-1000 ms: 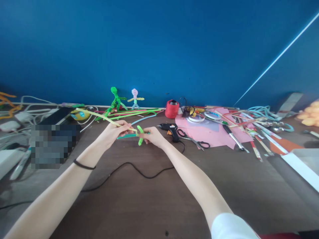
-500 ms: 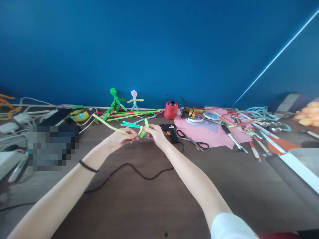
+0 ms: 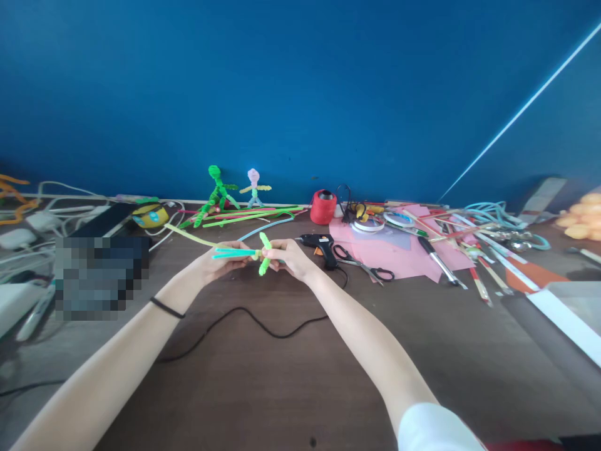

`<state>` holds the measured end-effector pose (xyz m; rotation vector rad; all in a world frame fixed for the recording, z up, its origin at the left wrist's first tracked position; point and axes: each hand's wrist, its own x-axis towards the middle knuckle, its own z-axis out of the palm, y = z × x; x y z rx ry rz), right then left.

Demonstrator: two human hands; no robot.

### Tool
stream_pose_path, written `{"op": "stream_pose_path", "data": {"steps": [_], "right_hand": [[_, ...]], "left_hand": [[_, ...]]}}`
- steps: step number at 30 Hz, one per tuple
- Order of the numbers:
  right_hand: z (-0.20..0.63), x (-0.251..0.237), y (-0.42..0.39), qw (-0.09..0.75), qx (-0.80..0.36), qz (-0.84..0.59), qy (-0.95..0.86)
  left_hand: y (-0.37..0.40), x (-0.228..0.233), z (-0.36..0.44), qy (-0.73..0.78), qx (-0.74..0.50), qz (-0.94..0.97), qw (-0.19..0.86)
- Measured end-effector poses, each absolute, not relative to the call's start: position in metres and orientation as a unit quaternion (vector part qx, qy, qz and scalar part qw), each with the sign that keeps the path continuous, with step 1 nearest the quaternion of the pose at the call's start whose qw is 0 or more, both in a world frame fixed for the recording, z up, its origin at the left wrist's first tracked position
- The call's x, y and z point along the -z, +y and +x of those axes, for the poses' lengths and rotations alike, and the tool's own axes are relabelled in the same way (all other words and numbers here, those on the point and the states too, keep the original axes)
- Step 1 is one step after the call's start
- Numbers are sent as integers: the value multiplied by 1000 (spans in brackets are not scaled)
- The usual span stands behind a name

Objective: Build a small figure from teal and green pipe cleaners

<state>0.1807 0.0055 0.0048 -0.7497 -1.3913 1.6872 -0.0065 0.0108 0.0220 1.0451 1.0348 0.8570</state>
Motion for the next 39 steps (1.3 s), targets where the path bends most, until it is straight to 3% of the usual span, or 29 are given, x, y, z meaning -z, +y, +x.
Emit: {"op": "stream_pose_path", "data": {"steps": [10,14,22,30,35,39], "right_hand": [[179,-16,0,288,-562,-346,-694],[178,-16,-1,267,-506,-373,-730],[181,1,10,368,-465,-427,-683],[178,-3,10,498,-596,-376,-506],[178,-5,9,505,-645,-321,-475],[179,-5,7,457,-667,-282,-516]], "left_hand": [[8,-50,-16,528,-349,596,494],[4,-57,-13,516,-349,621,475],[-3,-64,-5,512,-339,616,494],[-3,-51,-2,474,-314,519,639],[7,-34,-7,475,-313,456,684],[10,-28,-10,466,-327,446,690]]}}
